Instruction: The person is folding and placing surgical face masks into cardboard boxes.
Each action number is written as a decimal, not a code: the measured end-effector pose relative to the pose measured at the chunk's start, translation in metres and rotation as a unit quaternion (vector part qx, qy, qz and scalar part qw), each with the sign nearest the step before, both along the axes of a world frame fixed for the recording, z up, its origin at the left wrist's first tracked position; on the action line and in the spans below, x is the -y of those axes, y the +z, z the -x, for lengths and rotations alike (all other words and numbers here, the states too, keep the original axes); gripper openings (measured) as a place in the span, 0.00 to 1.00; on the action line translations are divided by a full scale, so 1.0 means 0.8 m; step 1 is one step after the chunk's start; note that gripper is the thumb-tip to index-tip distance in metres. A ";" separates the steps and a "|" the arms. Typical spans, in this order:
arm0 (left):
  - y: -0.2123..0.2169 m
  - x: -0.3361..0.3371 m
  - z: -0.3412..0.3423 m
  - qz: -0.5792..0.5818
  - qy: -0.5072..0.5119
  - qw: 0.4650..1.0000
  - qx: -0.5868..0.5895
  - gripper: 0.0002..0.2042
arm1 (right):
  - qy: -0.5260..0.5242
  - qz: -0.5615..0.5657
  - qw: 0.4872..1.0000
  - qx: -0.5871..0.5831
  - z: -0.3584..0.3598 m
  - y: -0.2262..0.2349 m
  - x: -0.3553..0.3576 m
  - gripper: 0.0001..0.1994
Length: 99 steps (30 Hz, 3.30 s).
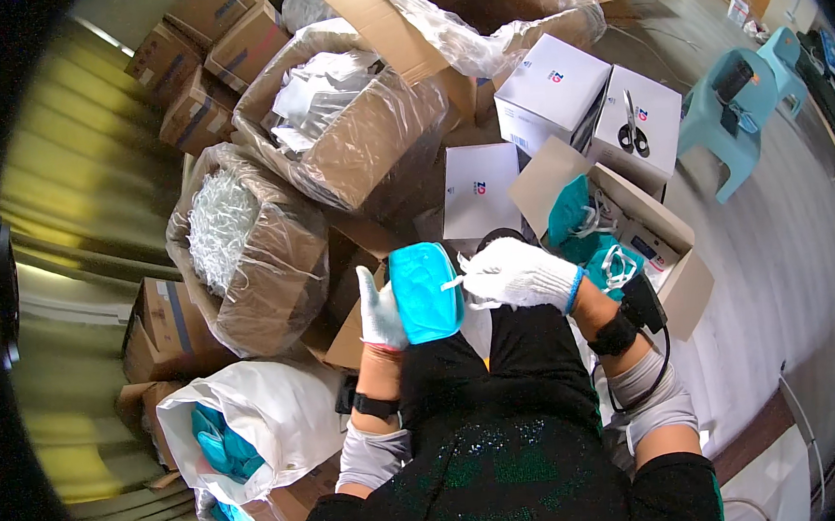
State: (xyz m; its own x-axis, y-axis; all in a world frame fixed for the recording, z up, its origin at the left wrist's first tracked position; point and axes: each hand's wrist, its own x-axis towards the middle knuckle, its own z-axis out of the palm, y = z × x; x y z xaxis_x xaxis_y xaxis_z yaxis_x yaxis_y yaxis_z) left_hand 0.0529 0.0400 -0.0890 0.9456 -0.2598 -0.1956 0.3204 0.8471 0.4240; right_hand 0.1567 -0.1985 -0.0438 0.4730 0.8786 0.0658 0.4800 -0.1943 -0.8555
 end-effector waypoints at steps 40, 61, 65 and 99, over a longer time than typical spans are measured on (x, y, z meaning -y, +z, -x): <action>0.102 0.060 0.048 -0.807 0.291 0.341 0.385 0.15 | -0.304 -0.266 0.805 -0.436 0.008 -0.028 -0.020 0.02; 0.116 0.062 0.062 -0.803 0.326 0.356 0.349 0.19 | -0.230 -0.305 0.843 -0.380 0.006 -0.044 -0.013 0.05; 0.139 0.043 0.038 -0.795 0.349 0.407 0.282 0.17 | -0.182 -0.107 0.944 -0.254 0.026 -0.014 0.000 0.07; 0.070 -0.011 -0.004 -0.332 0.177 0.923 -0.081 0.21 | -0.234 -0.125 0.959 -0.096 0.050 0.038 -0.023 0.09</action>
